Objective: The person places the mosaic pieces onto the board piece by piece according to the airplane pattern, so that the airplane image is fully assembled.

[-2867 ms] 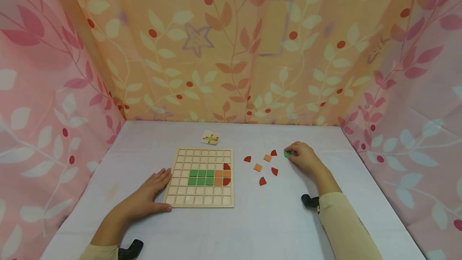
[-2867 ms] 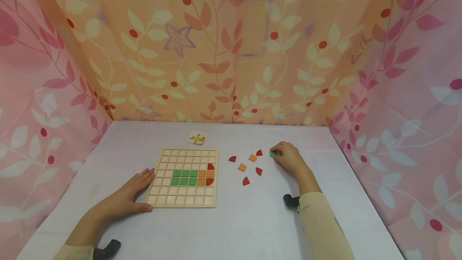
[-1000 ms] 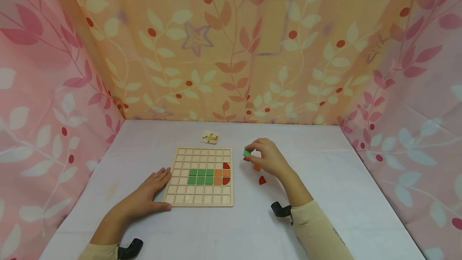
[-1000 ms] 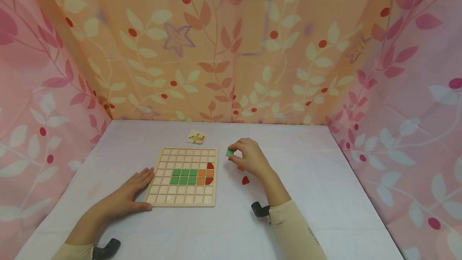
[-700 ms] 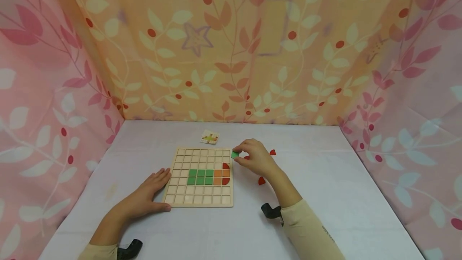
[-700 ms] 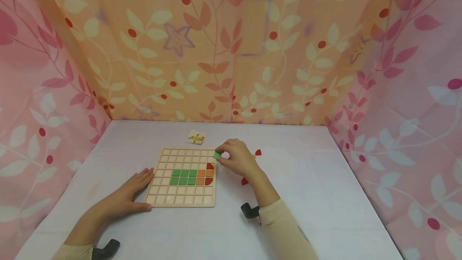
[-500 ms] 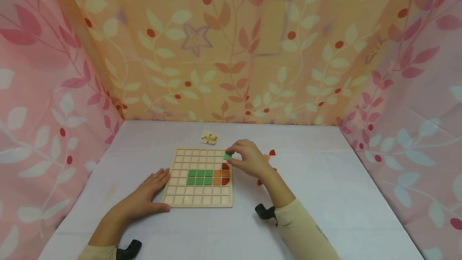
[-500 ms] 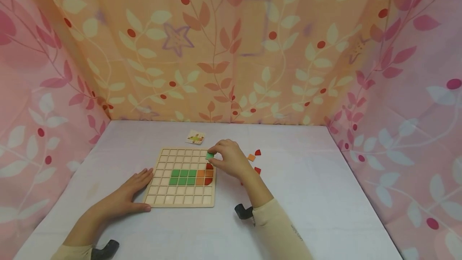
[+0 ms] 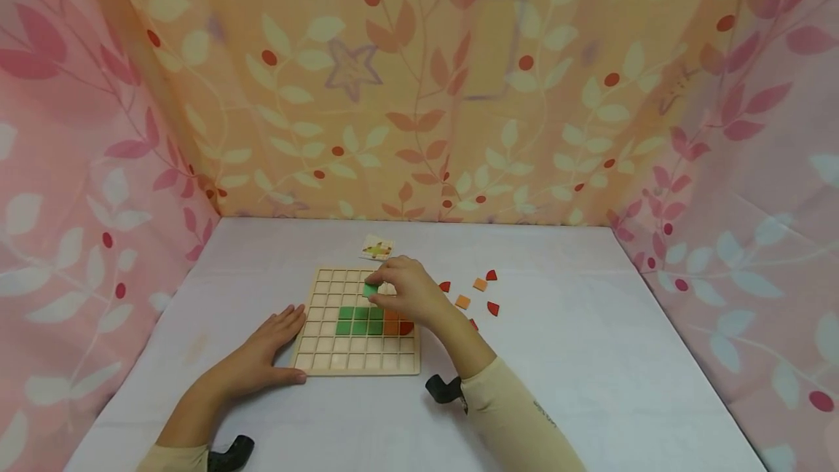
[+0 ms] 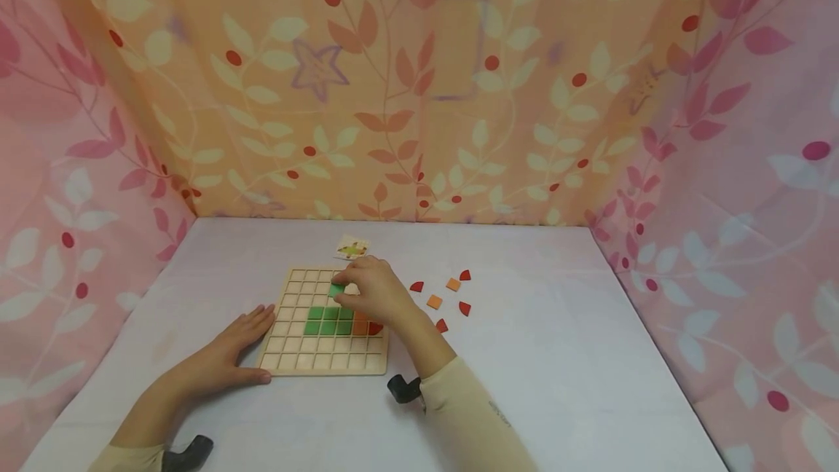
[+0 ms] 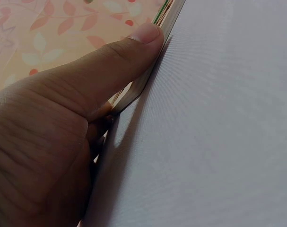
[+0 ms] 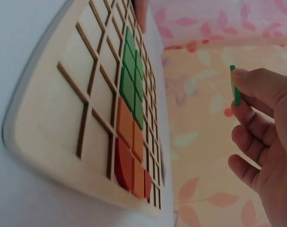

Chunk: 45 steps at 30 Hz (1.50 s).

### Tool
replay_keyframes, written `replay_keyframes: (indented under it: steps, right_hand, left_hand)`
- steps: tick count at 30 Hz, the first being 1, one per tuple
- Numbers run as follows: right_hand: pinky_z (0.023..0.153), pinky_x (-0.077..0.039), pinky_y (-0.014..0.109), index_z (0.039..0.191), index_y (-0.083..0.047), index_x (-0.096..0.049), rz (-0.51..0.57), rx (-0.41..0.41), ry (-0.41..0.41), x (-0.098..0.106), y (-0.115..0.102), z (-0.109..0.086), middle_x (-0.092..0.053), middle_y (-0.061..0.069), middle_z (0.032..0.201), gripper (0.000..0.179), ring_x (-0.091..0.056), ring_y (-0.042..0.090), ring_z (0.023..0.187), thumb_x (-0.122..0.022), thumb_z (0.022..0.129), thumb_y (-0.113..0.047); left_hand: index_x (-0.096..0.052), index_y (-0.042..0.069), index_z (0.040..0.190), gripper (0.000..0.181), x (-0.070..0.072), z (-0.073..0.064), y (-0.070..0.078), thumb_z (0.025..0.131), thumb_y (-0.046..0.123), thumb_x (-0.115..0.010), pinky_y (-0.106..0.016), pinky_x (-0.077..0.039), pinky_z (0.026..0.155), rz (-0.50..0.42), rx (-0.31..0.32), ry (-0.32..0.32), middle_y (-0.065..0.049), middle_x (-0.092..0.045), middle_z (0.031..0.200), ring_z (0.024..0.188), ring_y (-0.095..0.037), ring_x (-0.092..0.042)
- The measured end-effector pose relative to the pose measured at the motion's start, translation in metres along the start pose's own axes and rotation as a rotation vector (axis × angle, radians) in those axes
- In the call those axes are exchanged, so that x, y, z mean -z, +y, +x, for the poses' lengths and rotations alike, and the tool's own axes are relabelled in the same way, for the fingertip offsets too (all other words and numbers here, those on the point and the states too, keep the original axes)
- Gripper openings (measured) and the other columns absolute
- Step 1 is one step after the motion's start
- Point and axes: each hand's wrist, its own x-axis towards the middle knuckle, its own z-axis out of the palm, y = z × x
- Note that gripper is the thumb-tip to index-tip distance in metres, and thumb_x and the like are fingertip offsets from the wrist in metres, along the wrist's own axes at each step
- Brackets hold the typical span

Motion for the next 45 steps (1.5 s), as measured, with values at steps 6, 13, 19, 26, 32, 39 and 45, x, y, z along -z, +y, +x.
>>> replay_keyframes:
  steps: [6,13,19,26,32,39,45]
  right_hand:
    - [0.104,-0.047,0.038,0.119,-0.024,-0.076,-0.027,0.034,-0.014,-0.014,-0.014,0.008,-0.070,-0.010,0.109,0.028,-0.060,0.011,0.112,-0.076,0.094,-0.035]
    - [0.101,-0.048,0.034,0.117,-0.025,-0.077,-0.086,0.078,-0.026,-0.030,-0.028,0.013,-0.071,-0.011,0.109,0.026,-0.061,0.009,0.109,-0.076,0.093,-0.035]
    - [0.104,-0.046,0.032,0.118,-0.025,-0.077,-0.093,0.070,-0.056,-0.041,-0.034,0.018,-0.071,-0.013,0.109,0.027,-0.061,0.009,0.111,-0.075,0.093,-0.037]
    - [0.097,-0.047,0.030,0.118,-0.026,-0.077,-0.086,0.076,-0.073,-0.052,-0.040,0.023,-0.070,-0.014,0.108,0.028,-0.060,0.006,0.106,-0.076,0.092,-0.038]
    - [0.096,-0.047,0.029,0.118,-0.027,-0.077,-0.093,0.061,-0.108,-0.063,-0.041,0.026,-0.069,-0.015,0.108,0.028,-0.058,0.005,0.106,-0.075,0.093,-0.039]
    - [0.091,-0.046,0.028,0.116,-0.028,-0.078,-0.143,0.026,-0.136,-0.076,-0.036,0.028,-0.068,-0.015,0.106,0.030,-0.058,0.005,0.100,-0.075,0.092,-0.044]
    - [0.089,-0.046,0.029,0.116,-0.030,-0.078,-0.160,0.010,-0.164,-0.084,-0.033,0.030,-0.068,-0.017,0.105,0.030,-0.056,0.005,0.098,-0.074,0.092,-0.047]
  left_hand:
    - [-0.035,-0.001,0.157,0.115,0.000,-0.001,-0.001,0.074,0.062,-0.083,-0.007,0.011,0.117,0.008,-0.032,0.023,-0.016,-0.026,0.168,0.156,-0.043,-0.018]
    - [-0.034,-0.002,0.157,0.113,0.001,-0.001,0.004,0.075,0.060,-0.083,-0.006,0.011,0.116,-0.009,-0.028,0.018,-0.017,-0.026,0.168,0.156,-0.043,-0.017]
    - [-0.034,-0.001,0.158,0.113,0.002,-0.003,0.003,0.076,0.060,-0.082,-0.006,0.011,0.116,-0.001,-0.026,0.019,-0.017,-0.026,0.168,0.155,-0.044,-0.018]
    - [-0.033,0.000,0.158,0.114,0.000,-0.002,-0.001,0.075,0.063,-0.081,-0.009,0.011,0.119,0.000,-0.028,0.010,-0.014,-0.025,0.169,0.156,-0.042,-0.016]
    - [-0.032,0.002,0.159,0.115,0.000,-0.001,-0.001,0.075,0.064,-0.081,-0.008,0.011,0.117,0.003,-0.020,0.002,-0.012,-0.024,0.170,0.157,-0.040,-0.015]
    - [-0.034,0.000,0.158,0.113,0.001,-0.002,0.003,0.076,0.063,-0.080,-0.009,0.009,0.119,-0.001,-0.035,0.016,-0.015,-0.026,0.168,0.156,-0.043,-0.017]
    - [-0.035,0.000,0.158,0.111,0.001,-0.002,0.003,0.077,0.063,-0.079,-0.008,0.009,0.118,0.001,-0.046,0.032,-0.016,-0.028,0.168,0.155,-0.043,-0.019]
